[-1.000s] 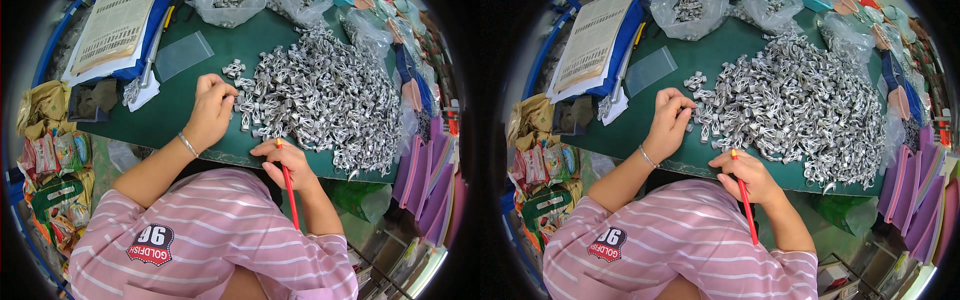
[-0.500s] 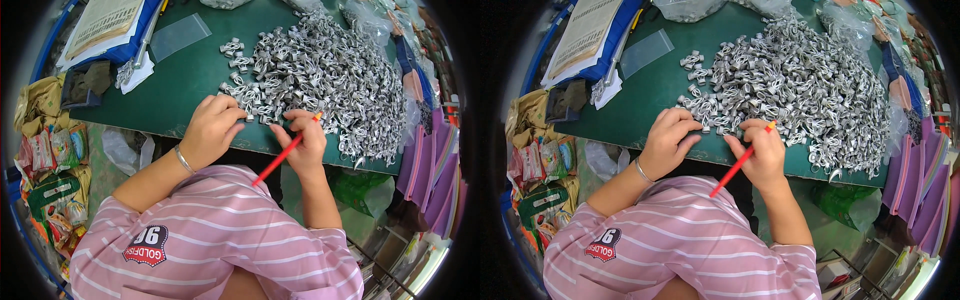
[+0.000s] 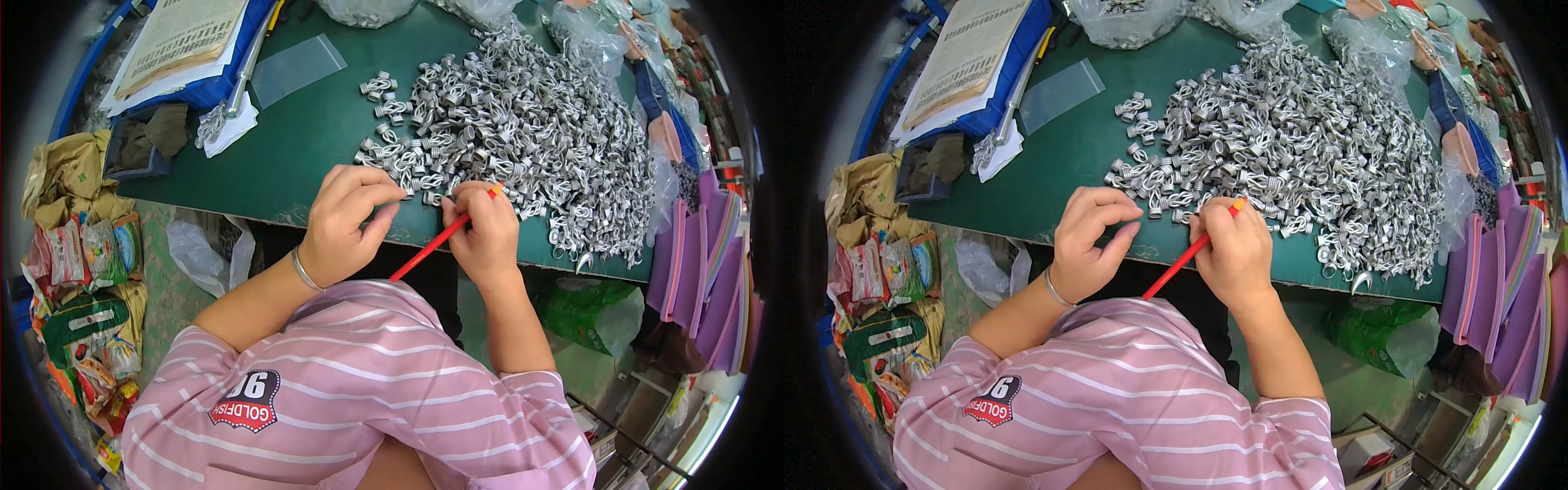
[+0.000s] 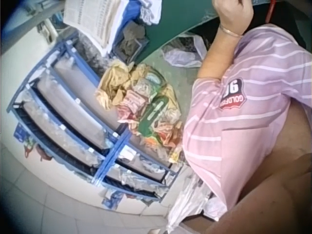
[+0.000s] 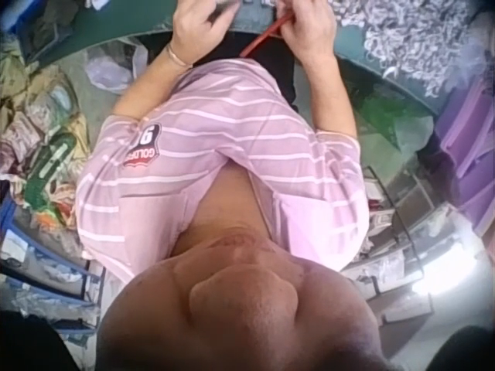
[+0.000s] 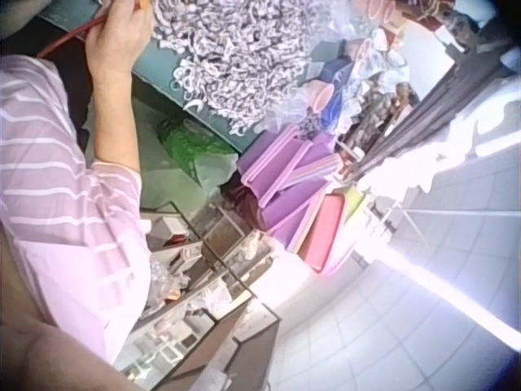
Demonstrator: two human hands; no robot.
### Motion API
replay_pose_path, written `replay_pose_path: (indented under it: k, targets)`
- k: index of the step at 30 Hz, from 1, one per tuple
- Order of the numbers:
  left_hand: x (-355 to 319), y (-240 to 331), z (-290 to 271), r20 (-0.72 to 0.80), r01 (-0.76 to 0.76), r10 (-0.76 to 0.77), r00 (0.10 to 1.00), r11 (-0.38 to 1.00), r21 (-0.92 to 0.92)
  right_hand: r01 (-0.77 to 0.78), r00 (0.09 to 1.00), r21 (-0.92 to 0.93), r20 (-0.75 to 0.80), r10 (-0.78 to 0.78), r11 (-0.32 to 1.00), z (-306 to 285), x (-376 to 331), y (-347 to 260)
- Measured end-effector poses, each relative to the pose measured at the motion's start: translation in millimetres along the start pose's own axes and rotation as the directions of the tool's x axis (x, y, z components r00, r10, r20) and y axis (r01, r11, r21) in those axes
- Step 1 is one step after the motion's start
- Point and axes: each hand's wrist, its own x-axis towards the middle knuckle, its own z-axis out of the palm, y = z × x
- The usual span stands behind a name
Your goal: The person picks up metal components one at a time from a large pile on a green table, aligns or attaches small pieces together by hand, and continues sorting or assembling them while using a red pointer tool occasionally.
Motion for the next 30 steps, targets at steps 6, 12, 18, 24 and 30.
replay_pose_path:
  k: [6,12,18,24,30]
  targets:
    - [-6,18,4,0.039,0.271,-0.276,0.96,0.888,-0.372,-0.467,0.731,0.842,0.194,0.654,0.272,-11,-2,-33]
    - [-15,13,2,0.207,0.356,-0.292,0.934,0.817,-0.453,-0.459,0.668,0.879,0.438,0.601,-0.13,-10,-4,-42]
    - [-24,10,0,0.276,0.499,-0.419,0.865,0.663,-0.557,-0.482,0.659,0.856,0.496,0.566,-0.188,-4,-11,-44]
    - [-21,18,-6,0.278,0.431,-0.329,0.902,0.694,-0.577,-0.361,0.814,0.916,0.401,0.421,-0.175,8,-23,-40]
    - [-19,23,-7,0.195,0.316,-0.25,0.948,0.786,-0.531,-0.277,0.899,0.949,0.199,0.39,0.153,15,-32,-37]
